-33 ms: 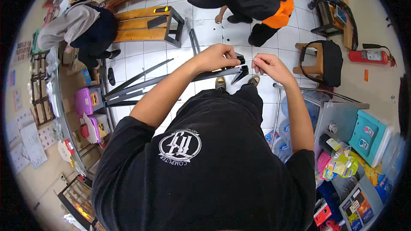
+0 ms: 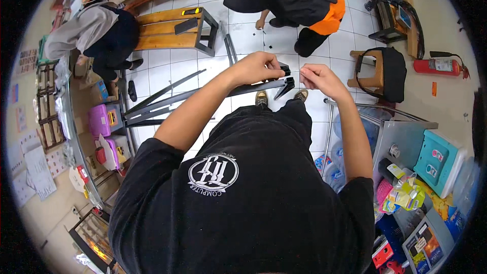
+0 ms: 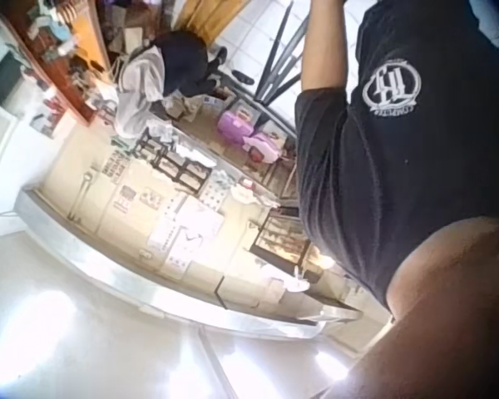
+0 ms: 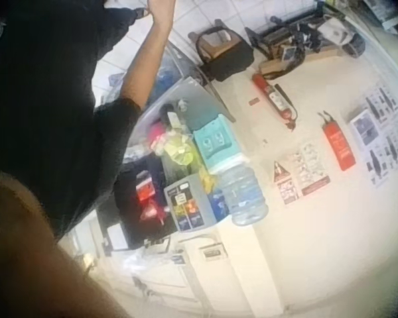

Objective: The person assembles a black metal frame by connecting several rectangular tubes and brackets while working on the floor of a commercial kitchen.

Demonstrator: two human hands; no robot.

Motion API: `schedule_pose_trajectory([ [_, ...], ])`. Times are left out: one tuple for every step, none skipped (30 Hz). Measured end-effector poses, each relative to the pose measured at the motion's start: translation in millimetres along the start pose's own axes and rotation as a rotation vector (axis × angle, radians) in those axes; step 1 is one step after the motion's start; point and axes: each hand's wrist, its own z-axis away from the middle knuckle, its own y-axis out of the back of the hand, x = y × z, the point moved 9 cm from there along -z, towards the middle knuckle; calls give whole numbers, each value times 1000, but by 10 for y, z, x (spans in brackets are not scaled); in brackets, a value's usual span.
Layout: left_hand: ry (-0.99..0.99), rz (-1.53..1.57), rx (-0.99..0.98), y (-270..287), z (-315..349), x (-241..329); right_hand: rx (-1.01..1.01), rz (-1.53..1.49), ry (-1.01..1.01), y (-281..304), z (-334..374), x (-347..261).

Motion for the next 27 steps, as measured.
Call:
schedule_pose_trajectory([
  [10, 11, -5, -6, 0, 3, -62, -243, -89, -53, 2, 69],
  [27, 15, -2, -4, 0, -1, -123, -484, -176, -135, 12, 116],
  [38, 21, -18, -20, -1, 1, -185, -724, -263, -225, 34, 131],
  [58, 19, -26, -26, 0, -7, -154, -816, -338, -261, 34, 170],
  [63, 22, -44, -40, -2, -4, -106, -742, -346, -253, 29, 180],
  [108, 19, -49, -42, 1, -40, -59, -668, -343, -261, 17, 178],
  [139, 20, -63, -51, 1, -67, 5, -586, -367, -251, 25, 195],
  [172, 14, -62, -53, 4, -98, 115, -312, -303, -165, 10, 147],
  [156, 23, -58, -53, 1, -91, 150, -32, -126, -141, -9, -37],
  [137, 23, -42, -51, -4, -85, 241, 265, 31, -112, 30, -220],
  [112, 21, -26, -49, -13, -75, 299, 561, 201, -166, 78, -411],
  [103, 46, 4, -43, -18, -83, 224, 584, 159, -219, 95, -369],
  [90, 70, 36, -42, -23, -84, 259, 582, 190, -209, 119, -403],
  [78, 94, 68, -34, -22, -88, 279, 580, 256, -201, 157, -460],
  [67, 50, 90, -34, -21, -83, 303, 569, 311, -187, 187, -504],
  [55, 5, 111, -27, -17, -70, 271, 580, 328, -203, 186, -509],
  [51, -47, 126, -23, -10, -57, 244, 583, 334, -210, 180, -505],
  [52, -52, 94, -48, -14, -44, 217, 589, 341, -221, 171, -506],
  [61, -64, 59, -70, -9, -34, 203, 595, 343, -220, 167, -506],
  [76, -81, 33, -76, -9, -21, 188, 602, 348, -222, 164, -514],
  [85, -74, 17, -71, -2, -1, 160, 608, 326, -233, 154, -501],
  [105, -70, 7, -63, 18, 9, 147, 654, 391, -249, 190, -565],
  [126, -71, -2, -49, 36, 20, 127, 698, 431, -262, 228, -612],
  [145, -24, -12, -44, 61, 29, 105, 728, 478, -272, 259, -664],
  [161, 16, -23, -42, 85, 38, 95, 776, 535, -275, 300, -725],
  [160, 58, -41, -47, 102, 58, 83, 813, 598, -275, 344, -786],
  [153, 32, -33, -30, 115, 78, 73, 852, 661, -268, 380, -842],
])
